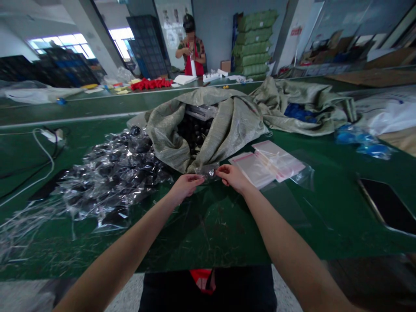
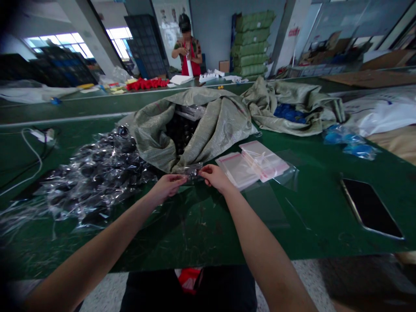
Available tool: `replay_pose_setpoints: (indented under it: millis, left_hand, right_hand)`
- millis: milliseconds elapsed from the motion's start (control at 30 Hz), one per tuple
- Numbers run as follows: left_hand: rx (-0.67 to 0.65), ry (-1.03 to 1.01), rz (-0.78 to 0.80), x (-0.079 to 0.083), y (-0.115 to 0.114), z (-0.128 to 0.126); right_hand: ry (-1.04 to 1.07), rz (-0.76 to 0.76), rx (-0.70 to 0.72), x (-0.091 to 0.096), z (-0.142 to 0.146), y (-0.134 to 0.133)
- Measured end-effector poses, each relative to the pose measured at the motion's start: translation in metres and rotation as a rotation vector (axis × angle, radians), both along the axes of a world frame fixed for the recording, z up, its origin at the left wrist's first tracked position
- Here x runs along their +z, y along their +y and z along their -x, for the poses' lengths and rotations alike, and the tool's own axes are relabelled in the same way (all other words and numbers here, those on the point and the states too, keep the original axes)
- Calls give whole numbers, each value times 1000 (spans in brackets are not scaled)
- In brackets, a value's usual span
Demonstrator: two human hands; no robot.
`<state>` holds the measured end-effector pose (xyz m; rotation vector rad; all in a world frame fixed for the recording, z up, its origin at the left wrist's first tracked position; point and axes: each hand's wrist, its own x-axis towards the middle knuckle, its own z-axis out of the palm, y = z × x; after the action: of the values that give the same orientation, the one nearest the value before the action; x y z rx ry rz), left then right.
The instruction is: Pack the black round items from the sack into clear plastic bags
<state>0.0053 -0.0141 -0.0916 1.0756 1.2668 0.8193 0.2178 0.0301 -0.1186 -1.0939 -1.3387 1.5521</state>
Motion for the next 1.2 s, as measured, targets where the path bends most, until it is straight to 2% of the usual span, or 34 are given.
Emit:
replay_pose_setpoints:
  millis: [267, 500, 733, 800, 867, 933, 1033, 1100, 1167, 1200]
  left_hand:
    - [10, -317, -40, 8, -7, -1]
    - [-122, -387, 2, 16, -12, 1]
    - [-155, -538, -68, 15, -28, -2]
    - [-83, -541, -81, 15, -33, 1]
    - [69, -543, -127, 20, -33, 13]
    - [264, -533, -239, 34, -26, 33]
    - [489, -395, -456, 67, 1, 78]
    - [584, -229, -551, 89, 29, 112]
    - [638, 102, -494, 105, 55, 141]
    - [620, 298, -449, 111, 65, 152]
  right_hand:
    - [272, 147, -20, 20, 12, -16]
    - [345, 124, 29, 24, 12, -20]
    - [370, 122, 259, 37, 14, -35]
    - [331, 96, 244, 35, 16, -34]
    - [287, 67, 169, 30, 17, -31]
    - [250, 67, 93, 25, 17, -26]
    - [225, 108, 33, 22, 15, -20]
    - [226, 124, 12, 24, 14, -20]
    - [211, 127, 11, 25, 13, -20]
    - [194, 128, 14, 25, 13, -20]
